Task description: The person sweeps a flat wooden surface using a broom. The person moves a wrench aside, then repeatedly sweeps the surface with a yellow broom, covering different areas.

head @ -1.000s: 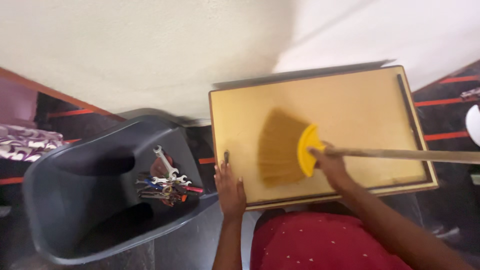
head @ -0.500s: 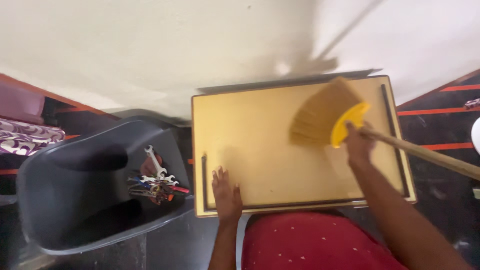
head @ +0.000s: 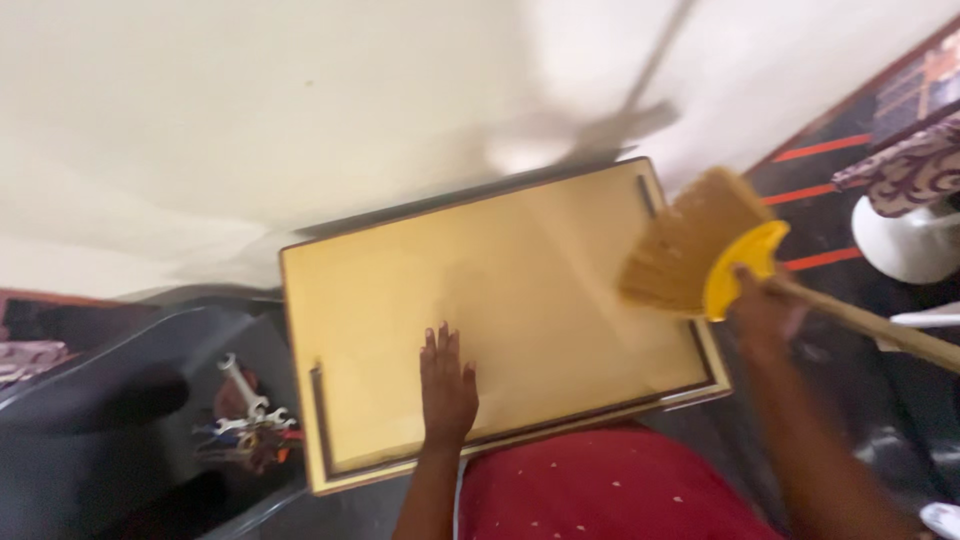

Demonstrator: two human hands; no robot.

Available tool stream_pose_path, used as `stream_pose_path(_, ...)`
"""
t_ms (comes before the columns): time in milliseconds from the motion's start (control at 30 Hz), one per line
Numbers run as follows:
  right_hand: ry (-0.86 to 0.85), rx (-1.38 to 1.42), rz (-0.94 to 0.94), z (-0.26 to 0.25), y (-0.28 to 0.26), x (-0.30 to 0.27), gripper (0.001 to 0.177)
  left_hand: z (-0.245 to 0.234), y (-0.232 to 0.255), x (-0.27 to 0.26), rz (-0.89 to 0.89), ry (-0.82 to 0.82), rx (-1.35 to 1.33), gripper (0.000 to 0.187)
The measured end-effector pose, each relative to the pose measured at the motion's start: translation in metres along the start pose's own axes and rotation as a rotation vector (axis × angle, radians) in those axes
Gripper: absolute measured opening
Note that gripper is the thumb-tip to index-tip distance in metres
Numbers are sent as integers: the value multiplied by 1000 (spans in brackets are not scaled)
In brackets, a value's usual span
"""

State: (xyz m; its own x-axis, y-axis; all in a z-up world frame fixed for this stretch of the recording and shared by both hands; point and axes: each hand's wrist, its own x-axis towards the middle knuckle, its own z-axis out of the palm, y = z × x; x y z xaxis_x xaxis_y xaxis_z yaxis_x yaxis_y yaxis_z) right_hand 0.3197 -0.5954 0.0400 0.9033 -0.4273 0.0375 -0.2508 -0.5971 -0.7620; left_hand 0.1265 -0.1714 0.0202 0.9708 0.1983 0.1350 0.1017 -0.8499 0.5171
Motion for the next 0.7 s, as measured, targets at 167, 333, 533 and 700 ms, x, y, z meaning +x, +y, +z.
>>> stream_pose_path(167,-162,-94,-286,38,6,-41,48,14,28,1,17,-47,26,56)
stream_pose_path(333,-540,17,-362,61,-34,-84,44,28,48,-16,-21,-59,30,58)
stream_pose_path(533,-684,17,-361,62,-44,-85,46,37,59,-42,-168,-53,12,59)
stream_pose_path(700,-566,-97,-650,61,-3,1,47,29,56,-50,-238,-8,3,58)
